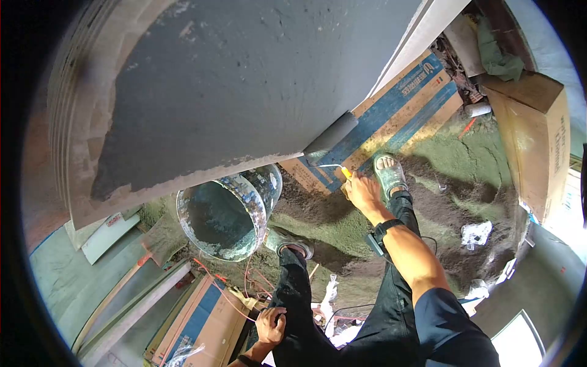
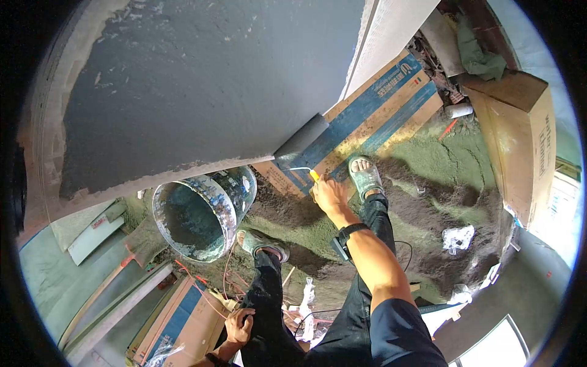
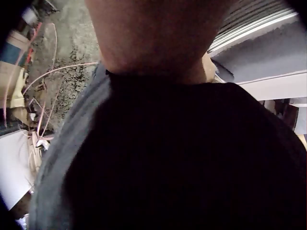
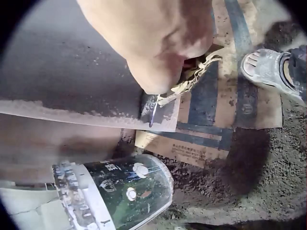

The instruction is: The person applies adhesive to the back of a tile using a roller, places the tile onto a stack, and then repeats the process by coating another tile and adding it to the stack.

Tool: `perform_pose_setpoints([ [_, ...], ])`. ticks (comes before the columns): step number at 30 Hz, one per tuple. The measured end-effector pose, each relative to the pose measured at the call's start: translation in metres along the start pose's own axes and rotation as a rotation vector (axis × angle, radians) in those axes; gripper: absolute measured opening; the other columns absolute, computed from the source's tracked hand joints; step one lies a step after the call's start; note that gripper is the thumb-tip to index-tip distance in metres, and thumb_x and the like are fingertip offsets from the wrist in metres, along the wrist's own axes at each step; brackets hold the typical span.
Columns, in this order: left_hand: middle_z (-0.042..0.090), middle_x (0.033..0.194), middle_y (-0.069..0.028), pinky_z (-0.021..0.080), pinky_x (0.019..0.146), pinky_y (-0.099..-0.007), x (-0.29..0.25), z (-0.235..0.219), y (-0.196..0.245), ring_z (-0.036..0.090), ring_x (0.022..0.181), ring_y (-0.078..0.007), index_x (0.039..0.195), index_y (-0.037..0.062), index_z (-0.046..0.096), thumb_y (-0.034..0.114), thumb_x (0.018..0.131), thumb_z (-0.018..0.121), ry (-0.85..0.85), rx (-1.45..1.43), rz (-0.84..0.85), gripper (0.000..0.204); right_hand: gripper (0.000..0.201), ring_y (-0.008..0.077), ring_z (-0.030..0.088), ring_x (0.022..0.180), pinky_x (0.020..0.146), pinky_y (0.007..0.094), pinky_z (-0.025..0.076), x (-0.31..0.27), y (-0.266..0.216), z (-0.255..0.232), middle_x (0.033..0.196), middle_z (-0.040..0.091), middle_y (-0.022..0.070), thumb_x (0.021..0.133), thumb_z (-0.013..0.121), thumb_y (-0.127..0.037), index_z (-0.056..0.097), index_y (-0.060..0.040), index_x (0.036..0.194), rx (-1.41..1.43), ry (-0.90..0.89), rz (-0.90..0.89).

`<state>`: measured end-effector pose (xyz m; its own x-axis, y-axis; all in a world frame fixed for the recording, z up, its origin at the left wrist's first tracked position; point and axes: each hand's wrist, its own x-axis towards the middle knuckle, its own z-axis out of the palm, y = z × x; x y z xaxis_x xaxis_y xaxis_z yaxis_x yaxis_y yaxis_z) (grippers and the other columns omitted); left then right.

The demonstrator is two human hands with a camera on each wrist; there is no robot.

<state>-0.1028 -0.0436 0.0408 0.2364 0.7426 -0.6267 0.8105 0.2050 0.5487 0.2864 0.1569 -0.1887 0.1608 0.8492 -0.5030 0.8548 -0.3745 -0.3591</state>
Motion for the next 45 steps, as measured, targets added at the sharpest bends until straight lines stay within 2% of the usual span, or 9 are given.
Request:
perform_pose_setpoints([
  [12,0.07,0.092,-0.0111,0.049,0.076,-0.0406,0.012,-0.001,0.009,0.064,0.084,-0.033,0.091,0.005,0.066,0.014,0.08,0.058,-0.021,0.01,-0.031,0.016,0.028,0.0313,0.071,0.069,0.063,0.0425,0.056,0.035,0.015,0.044,0.075,0.07,0.0167,0.085,0.063,-0.027,0.064,0.0001,0.092,0.016,-0.051,0.012],
  [17,0.07,0.089,-0.0131,0.052,0.076,-0.0419,0.012,0.0,0.011,0.066,0.084,-0.0348,0.089,0.0055,0.068,0.017,0.081,0.059,0.007,0.05,-0.039,0.016,0.033,0.0328,0.07,0.067,0.061,0.0444,0.055,-0.003,-0.007,-0.026,0.074,0.069,0.0164,0.089,0.059,-0.03,0.06,0.0006,0.103,0.008,-0.097,0.02],
  [23,0.07,0.09,-0.0123,0.05,0.08,-0.0457,0.007,0.0,-0.024,0.065,0.089,-0.0346,0.089,0.0101,0.068,0.024,0.084,0.057,-0.044,0.149,-0.061,0.018,0.034,0.0324,0.067,0.059,0.051,0.0439,0.052,-0.074,-0.039,-0.116,0.075,0.068,0.0167,0.092,0.057,-0.031,0.063,0.0004,0.104,0.006,0.089,-0.085],
  [24,0.07,0.091,-0.012,0.05,0.081,-0.0458,0.012,-0.008,-0.015,0.065,0.09,-0.0346,0.089,0.0106,0.069,0.026,0.085,0.057,-0.04,0.099,-0.105,0.02,0.036,0.0362,0.069,0.069,0.061,0.0469,0.055,-0.087,-0.049,-0.143,0.079,0.069,0.0186,0.094,0.053,-0.032,0.06,0.0002,0.107,0.019,-0.009,-0.036],
  [27,0.07,0.092,-0.0129,0.05,0.082,-0.0464,0.015,-0.011,-0.025,0.065,0.09,-0.0364,0.091,0.0125,0.07,0.029,0.084,0.057,-0.06,0.114,-0.115,0.022,0.033,0.0384,0.068,0.07,0.061,0.048,0.053,-0.13,-0.066,-0.203,0.078,0.068,0.0195,0.095,0.053,-0.033,0.06,-0.0009,0.101,0.081,0.005,-0.078],
  [29,0.07,0.092,-0.013,0.05,0.082,-0.0465,0.012,-0.008,-0.034,0.065,0.09,-0.0367,0.091,0.013,0.07,0.029,0.084,0.057,-0.053,0.09,-0.052,0.022,0.031,0.0392,0.066,0.066,0.057,0.048,0.05,-0.162,-0.082,-0.239,0.071,0.065,0.0205,0.095,0.053,-0.034,0.058,-0.0027,0.098,0.135,-0.161,-0.088],
  [33,0.07,0.093,-0.0133,0.05,0.083,-0.0467,0.011,-0.013,-0.018,0.064,0.092,-0.0367,0.092,0.0125,0.069,0.031,0.084,0.055,-0.048,0.071,-0.192,0.025,0.034,0.0419,0.066,0.072,0.062,0.0507,0.049,-0.214,-0.112,-0.27,0.076,0.066,0.0224,0.095,0.053,-0.037,0.057,-0.003,0.095,0.192,-0.387,-0.207],
  [38,0.069,0.096,-0.0135,0.049,0.086,-0.0459,-0.005,-0.009,-0.005,0.063,0.097,-0.0354,0.095,0.0125,0.069,0.033,0.084,0.053,-0.02,-0.065,-0.24,0.028,0.034,0.0439,0.065,0.076,0.064,0.0518,0.049,-0.218,-0.185,-0.248,0.082,0.067,0.0237,0.094,0.055,-0.037,0.058,-0.004,0.098,0.214,-0.558,-0.34],
  [45,0.069,0.099,-0.0125,0.047,0.09,-0.0438,-0.023,0.002,-0.01,0.062,0.098,-0.0323,0.096,0.0092,0.068,0.032,0.085,0.052,0.088,-0.16,-0.278,0.03,0.039,0.0431,0.066,0.07,0.063,0.0478,0.05,-0.133,-0.307,-0.124,0.072,0.065,0.0242,0.09,0.057,-0.036,0.063,0.002,0.089,-0.094,-0.68,-0.485],
])
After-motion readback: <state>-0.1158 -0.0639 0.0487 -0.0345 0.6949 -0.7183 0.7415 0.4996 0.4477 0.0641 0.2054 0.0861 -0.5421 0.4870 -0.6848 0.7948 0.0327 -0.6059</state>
